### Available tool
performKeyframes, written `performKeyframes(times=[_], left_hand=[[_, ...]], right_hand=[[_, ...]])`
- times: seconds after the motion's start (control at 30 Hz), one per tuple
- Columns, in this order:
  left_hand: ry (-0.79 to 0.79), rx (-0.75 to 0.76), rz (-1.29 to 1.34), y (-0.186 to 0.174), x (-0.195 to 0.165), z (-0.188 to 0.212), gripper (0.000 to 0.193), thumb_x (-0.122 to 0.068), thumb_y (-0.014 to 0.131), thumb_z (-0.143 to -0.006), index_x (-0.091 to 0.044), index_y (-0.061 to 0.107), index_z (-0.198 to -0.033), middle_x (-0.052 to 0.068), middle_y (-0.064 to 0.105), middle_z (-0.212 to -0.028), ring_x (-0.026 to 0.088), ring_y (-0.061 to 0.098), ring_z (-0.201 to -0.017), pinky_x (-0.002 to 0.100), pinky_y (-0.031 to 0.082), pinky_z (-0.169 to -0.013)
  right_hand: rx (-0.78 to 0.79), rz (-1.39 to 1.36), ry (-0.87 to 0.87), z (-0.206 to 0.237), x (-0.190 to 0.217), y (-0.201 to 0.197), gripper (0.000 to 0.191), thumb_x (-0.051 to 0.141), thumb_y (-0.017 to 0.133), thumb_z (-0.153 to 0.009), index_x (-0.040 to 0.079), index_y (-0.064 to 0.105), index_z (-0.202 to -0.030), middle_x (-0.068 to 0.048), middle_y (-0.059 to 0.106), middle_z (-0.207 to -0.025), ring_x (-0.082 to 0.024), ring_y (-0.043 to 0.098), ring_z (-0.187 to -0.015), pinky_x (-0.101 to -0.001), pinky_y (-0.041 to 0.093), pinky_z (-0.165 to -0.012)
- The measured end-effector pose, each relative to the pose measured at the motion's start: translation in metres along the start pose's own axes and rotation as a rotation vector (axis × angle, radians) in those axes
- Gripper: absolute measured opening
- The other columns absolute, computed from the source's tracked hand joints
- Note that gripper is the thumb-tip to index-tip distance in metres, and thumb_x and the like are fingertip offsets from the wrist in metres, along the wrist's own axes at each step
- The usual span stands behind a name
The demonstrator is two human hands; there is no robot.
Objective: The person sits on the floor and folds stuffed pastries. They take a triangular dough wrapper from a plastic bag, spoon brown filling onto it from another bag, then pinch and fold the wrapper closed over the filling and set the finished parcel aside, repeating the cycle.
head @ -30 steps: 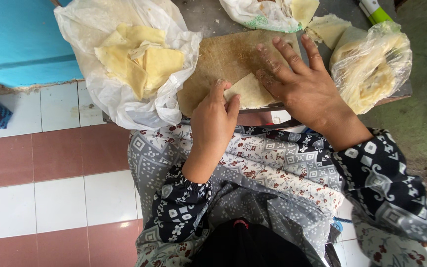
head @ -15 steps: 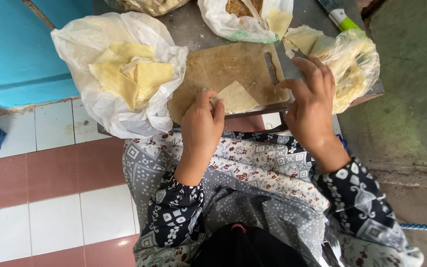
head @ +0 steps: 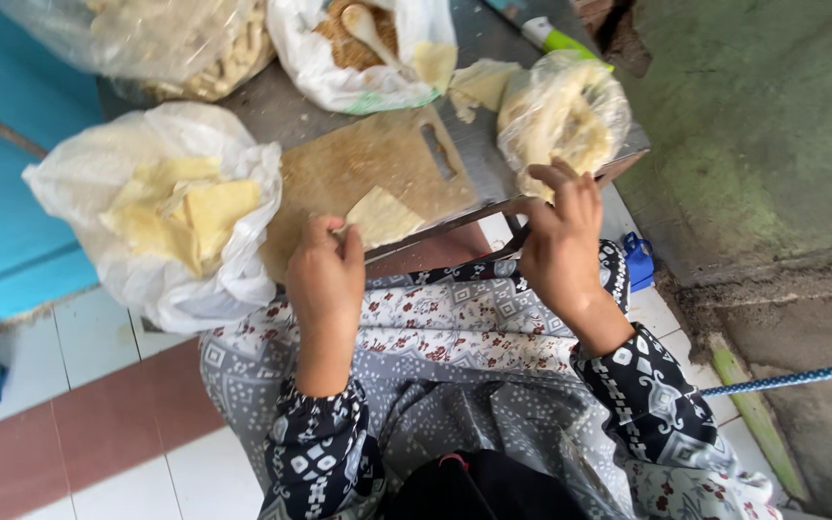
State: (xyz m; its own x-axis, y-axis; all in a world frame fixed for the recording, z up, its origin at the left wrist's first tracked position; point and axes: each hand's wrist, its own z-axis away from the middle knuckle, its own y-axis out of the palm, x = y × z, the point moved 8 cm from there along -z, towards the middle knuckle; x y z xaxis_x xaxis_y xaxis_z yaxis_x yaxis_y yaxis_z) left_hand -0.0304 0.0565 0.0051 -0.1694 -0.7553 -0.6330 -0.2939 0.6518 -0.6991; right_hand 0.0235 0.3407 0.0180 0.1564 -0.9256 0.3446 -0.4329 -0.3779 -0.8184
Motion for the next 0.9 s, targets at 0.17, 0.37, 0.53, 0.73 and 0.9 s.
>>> performKeyframes(times=[0.17,0.37,0.53,0.73,0.9], left_hand=[[-0.021,0.026,-0.074,-0.008,-0.007,-0.002,0.023,-0.025,0.072,-0.096,-0.006,0.065,-0.085,0.011,0.07,-0.075,0.034,0.068,-0.075,0.048,0.051,-0.065],[0.052,-0.01,-0.023,-0.013,-0.015,-0.002,0.018,-0.019,0.071,-0.095,-0.004,0.065,-0.088,0.012,0.066,-0.083,0.032,0.065,-0.079,0.045,0.051,-0.069],[0.031,-0.006,0.138,-0.012,-0.002,-0.004,0.012,-0.016,0.071,-0.095,-0.005,0.067,-0.092,0.009,0.067,-0.083,0.028,0.067,-0.077,0.042,0.053,-0.071],[0.03,-0.099,0.149,-0.011,0.002,0.001,0.011,-0.014,0.07,-0.093,-0.005,0.064,-0.093,0.011,0.065,-0.084,0.029,0.067,-0.077,0.042,0.053,-0.069],[-0.019,-0.078,0.25,-0.016,0.011,-0.001,0.015,-0.015,0.072,-0.093,-0.005,0.062,-0.089,0.01,0.063,-0.079,0.027,0.064,-0.072,0.04,0.051,-0.066]], right_hand=[[-0.163,-0.038,0.232,0.006,-0.064,-0.033,0.055,-0.012,0.051,-0.08,0.011,0.072,-0.126,-0.015,0.049,-0.156,-0.039,0.042,-0.149,-0.0499,0.033,-0.125],[-0.104,0.324,0.001,-0.017,-0.062,-0.03,0.057,-0.009,0.056,-0.08,0.014,0.075,-0.129,-0.023,0.042,-0.162,-0.047,0.033,-0.15,-0.0603,0.021,-0.121],[-0.177,0.163,0.008,-0.021,-0.036,-0.055,0.056,-0.009,0.054,-0.084,0.004,0.07,-0.136,-0.021,0.046,-0.16,-0.046,0.04,-0.15,-0.0569,0.03,-0.125],[-0.147,-0.236,-0.212,-0.086,0.044,-0.014,0.031,-0.002,0.059,-0.097,0.003,0.069,-0.126,-0.017,0.066,-0.124,-0.04,0.064,-0.115,-0.0458,0.053,-0.098],[0.113,-0.063,-0.078,-0.211,0.072,0.095,0.015,0.015,0.063,-0.1,0.007,0.073,-0.108,-0.017,0.072,-0.107,-0.04,0.067,-0.098,-0.0504,0.053,-0.083]])
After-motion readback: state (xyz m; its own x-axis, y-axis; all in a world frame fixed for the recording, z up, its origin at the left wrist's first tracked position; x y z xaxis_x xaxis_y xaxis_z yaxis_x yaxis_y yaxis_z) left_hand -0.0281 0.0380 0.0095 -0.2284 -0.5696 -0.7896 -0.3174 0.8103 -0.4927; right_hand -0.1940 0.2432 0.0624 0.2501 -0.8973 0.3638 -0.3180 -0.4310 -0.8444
